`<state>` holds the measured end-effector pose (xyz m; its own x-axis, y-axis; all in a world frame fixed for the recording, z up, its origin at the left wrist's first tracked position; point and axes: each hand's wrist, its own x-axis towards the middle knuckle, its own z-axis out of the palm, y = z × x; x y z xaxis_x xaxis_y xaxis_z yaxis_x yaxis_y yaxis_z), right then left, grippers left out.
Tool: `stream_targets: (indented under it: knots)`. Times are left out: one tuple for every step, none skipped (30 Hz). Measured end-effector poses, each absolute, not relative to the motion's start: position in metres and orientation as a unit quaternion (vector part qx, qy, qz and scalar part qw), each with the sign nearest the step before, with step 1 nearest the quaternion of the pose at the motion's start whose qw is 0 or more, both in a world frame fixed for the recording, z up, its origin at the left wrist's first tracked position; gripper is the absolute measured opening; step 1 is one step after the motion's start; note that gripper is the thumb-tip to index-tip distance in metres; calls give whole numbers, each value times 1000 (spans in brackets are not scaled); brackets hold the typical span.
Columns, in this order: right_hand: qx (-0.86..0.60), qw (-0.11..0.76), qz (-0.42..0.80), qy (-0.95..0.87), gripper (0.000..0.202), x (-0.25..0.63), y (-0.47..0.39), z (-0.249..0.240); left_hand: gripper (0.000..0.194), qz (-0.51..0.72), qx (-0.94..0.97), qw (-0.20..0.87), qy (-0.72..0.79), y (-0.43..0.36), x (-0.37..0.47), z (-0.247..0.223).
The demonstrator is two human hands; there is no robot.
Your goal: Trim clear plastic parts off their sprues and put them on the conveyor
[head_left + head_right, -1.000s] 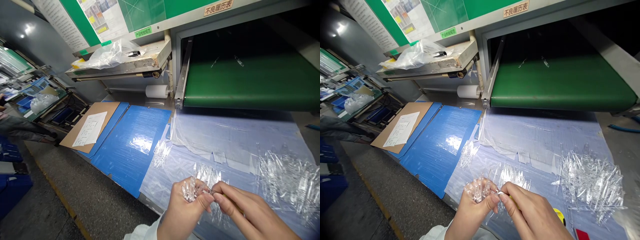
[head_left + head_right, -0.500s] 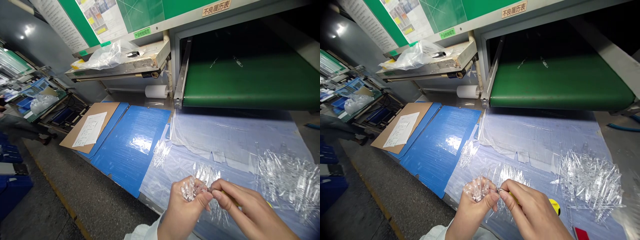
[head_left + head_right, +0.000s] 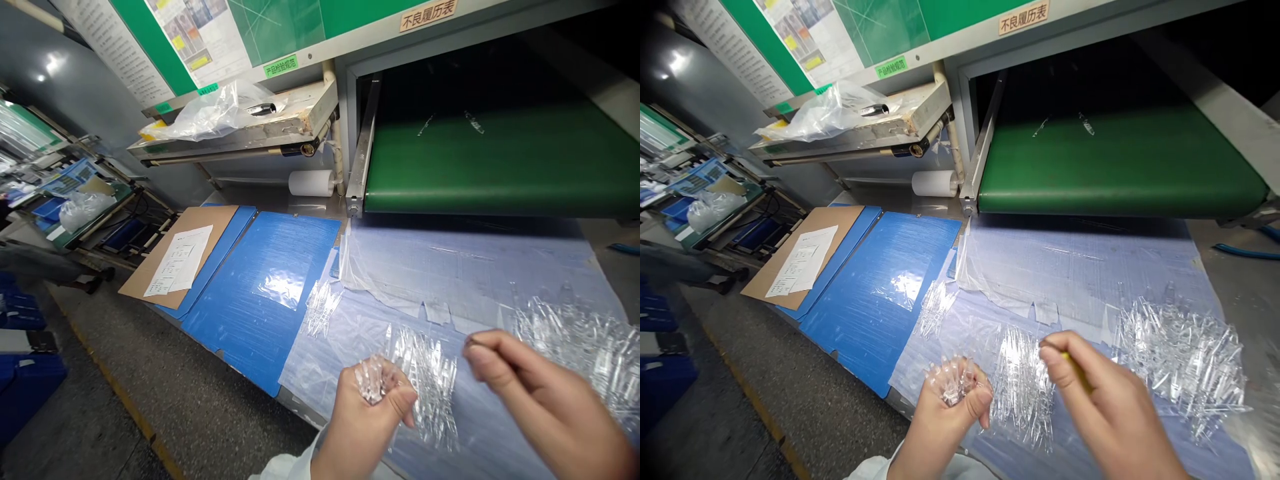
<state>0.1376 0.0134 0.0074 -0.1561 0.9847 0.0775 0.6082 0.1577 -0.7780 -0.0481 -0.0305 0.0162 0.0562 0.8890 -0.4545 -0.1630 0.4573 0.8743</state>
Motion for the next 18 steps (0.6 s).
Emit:
stream_targets:
  knots:
    - [-556,282,332,-708,20,134,12,7,25,405,328,649,554,-30,-48,16]
    - [-540,261,356,-717,20,130,11,7,24,401,327,655,550,-29,-48,16]
    - [-531,251,370,-720,18,124,9,7,24,397,324,665,543,-28,-47,16]
    - [-532,247,374,-719,15,119,9,7,24,395,319,673,538,-28,-47,16]
    - [-543,250,368,-712,14,115,9,7,26,395,313,678,535,-28,-46,16]
    - [-558,261,352,-704,14,112,10,7,27,395,308,681,534,-28,-46,15]
    - [-574,272,332,-697,15,111,12,8,28,394,305,682,535,-29,-46,15]
    - [-585,281,318,-691,18,110,15,8,29,392,303,683,536,-29,-47,14]
    - [-587,286,314,-689,20,111,17,8,31,389,301,687,535,-29,-47,14]
    - [-580,284,324,-691,22,112,18,9,32,384,298,693,532,-29,-48,13]
    - [-567,276,347,-694,22,113,18,10,33,381,295,701,526,-29,-49,13]
    - [-550,264,379,-696,23,114,17,11,35,381,292,707,520,-29,-50,13]
    - [-532,252,413,-695,26,114,14,13,36,383,290,710,515,-29,-51,13]
    - [-515,245,444,-691,30,114,11,15,37,387,290,708,514,-29,-51,14]
    - [-500,243,467,-687,35,114,6,17,37,392,295,704,514,-29,-51,14]
    - [-488,245,482,-686,38,113,1,19,37,398,300,698,514,-30,-51,15]
    - [-477,249,486,-688,41,113,-3,20,37,404,303,692,516,-30,-50,16]
    - [-470,253,482,-695,41,112,-8,21,37,409,302,688,518,-31,-50,17]
